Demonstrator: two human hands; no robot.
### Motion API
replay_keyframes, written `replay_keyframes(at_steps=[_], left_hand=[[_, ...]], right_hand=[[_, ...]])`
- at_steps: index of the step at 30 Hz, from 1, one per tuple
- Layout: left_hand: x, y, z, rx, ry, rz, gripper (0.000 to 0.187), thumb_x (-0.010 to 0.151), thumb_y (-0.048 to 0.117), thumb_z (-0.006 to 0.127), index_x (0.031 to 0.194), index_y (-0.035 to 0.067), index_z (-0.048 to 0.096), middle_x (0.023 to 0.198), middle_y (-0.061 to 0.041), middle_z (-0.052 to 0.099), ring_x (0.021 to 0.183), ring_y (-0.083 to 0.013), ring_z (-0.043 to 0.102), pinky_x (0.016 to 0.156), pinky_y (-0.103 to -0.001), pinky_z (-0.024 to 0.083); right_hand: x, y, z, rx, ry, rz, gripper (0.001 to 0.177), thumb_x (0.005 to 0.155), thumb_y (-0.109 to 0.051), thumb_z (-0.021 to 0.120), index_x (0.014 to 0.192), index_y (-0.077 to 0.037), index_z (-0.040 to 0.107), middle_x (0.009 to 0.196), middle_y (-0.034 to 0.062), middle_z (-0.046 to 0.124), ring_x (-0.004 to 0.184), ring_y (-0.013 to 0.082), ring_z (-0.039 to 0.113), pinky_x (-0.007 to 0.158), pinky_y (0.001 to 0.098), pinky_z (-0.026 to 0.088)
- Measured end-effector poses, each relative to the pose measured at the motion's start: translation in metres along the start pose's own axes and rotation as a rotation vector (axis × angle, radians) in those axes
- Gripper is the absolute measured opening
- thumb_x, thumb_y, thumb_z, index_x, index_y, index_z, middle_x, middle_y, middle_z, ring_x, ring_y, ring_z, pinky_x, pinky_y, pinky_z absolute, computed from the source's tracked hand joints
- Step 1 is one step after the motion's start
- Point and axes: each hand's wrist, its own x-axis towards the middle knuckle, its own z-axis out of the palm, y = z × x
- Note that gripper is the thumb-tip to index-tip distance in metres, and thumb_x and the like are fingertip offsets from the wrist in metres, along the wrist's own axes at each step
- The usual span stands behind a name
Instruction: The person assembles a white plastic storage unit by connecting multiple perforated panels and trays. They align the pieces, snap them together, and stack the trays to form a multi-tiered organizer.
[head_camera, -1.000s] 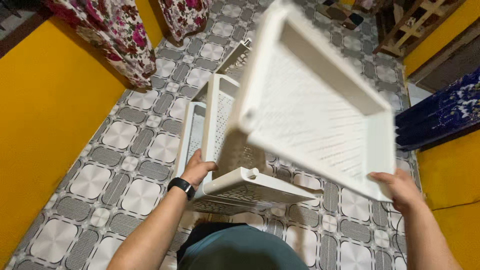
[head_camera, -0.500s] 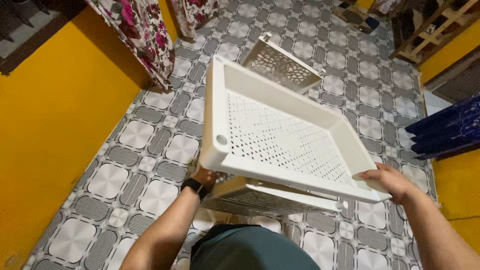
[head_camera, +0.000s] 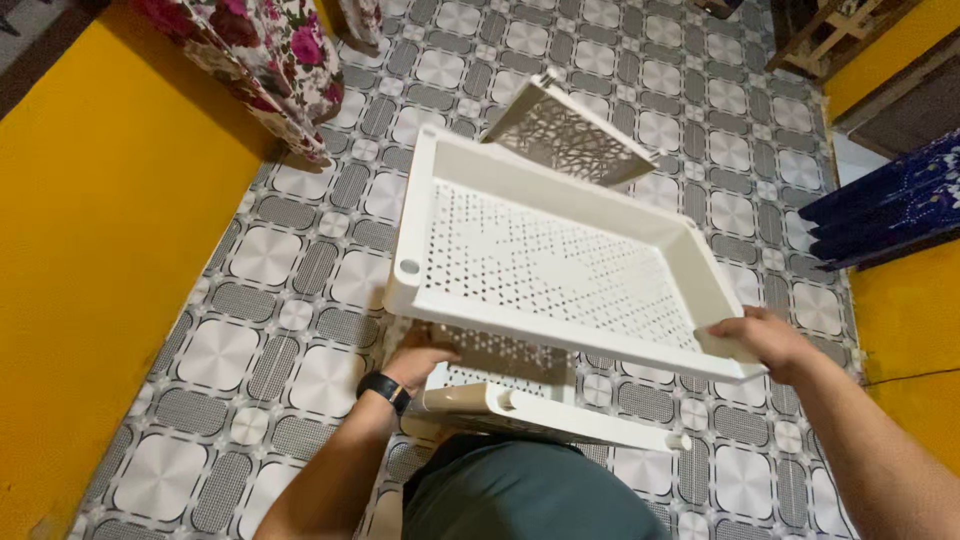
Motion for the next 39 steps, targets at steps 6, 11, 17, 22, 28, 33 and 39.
replay_keyframes(at_steps=[6,11,17,22,28,33,39], left_hand=[[0.008,-0.035,-0.004,-0.198,-0.073,0.079,0.043,0.082,0.003,0.077,0.124,0.0,0.065,0.118,-0.013,0.07,0.105,-0.0241,0.067,0.09,-0.04,0.058],[0.006,-0.03,-0.009,-0.26,-0.079,0.007,0.036,0.091,0.015,0.071,0.123,0.0,0.066,0.119,-0.012,0.073,0.106,-0.0211,0.07,0.091,-0.04,0.059],[0.0,-0.033,-0.012,-0.24,-0.032,0.079,0.04,0.085,0.007,0.075,0.122,-0.007,0.068,0.12,-0.015,0.071,0.106,-0.0218,0.068,0.096,-0.039,0.055],[-0.026,-0.014,-0.013,-0.257,-0.021,0.029,0.053,0.079,-0.001,0.069,0.13,-0.004,0.057,0.122,-0.015,0.069,0.108,-0.0235,0.067,0.095,-0.039,0.056],[-0.055,0.012,-0.001,-0.369,-0.072,0.174,0.082,0.075,-0.001,0.066,0.152,0.009,0.039,0.127,-0.01,0.064,0.111,-0.0233,0.063,0.095,-0.039,0.052],[-0.054,0.031,0.01,-0.376,-0.075,0.238,0.083,0.073,0.0,0.065,0.152,0.009,0.041,0.131,-0.009,0.061,0.116,-0.0228,0.059,0.099,-0.037,0.049],[-0.038,0.037,0.021,-0.396,-0.045,0.296,0.077,0.073,0.0,0.064,0.147,0.008,0.043,0.125,-0.009,0.061,0.113,-0.0228,0.059,0.097,-0.038,0.05]], right_hand=[[0.009,0.024,0.041,0.01,-0.021,-0.007,0.059,0.081,-0.016,0.07,0.13,0.013,0.054,0.106,0.0288,0.072,0.085,0.0343,0.074,0.074,0.0416,0.06],[0.001,0.027,0.082,0.07,-0.041,0.025,0.057,0.085,-0.016,0.068,0.133,0.01,0.05,0.111,0.0301,0.071,0.091,0.0365,0.074,0.08,0.0441,0.06],[-0.002,0.012,0.094,0.018,-0.059,0.063,0.056,0.089,-0.015,0.066,0.137,0.008,0.047,0.117,0.0298,0.068,0.1,0.0368,0.072,0.088,0.0439,0.059],[0.007,0.016,0.088,0.065,-0.108,0.001,0.056,0.084,-0.014,0.069,0.135,0.002,0.052,0.118,0.0208,0.069,0.104,0.0302,0.068,0.09,0.0415,0.054],[0.016,0.008,0.077,-0.011,-0.009,-0.151,0.061,0.081,-0.016,0.071,0.133,0.01,0.053,0.113,0.028,0.072,0.088,0.0312,0.074,0.074,0.0417,0.06],[0.0,-0.043,0.067,-0.059,0.146,-0.164,0.072,0.085,-0.029,0.073,0.14,0.006,0.043,0.121,0.0307,0.062,0.085,0.0327,0.071,0.067,0.0481,0.06],[-0.042,-0.11,0.059,-0.436,0.754,-0.766,0.066,0.091,-0.042,0.074,0.123,0.011,0.051,0.103,0.0258,0.062,0.077,0.0291,0.065,0.062,0.0412,0.055]])
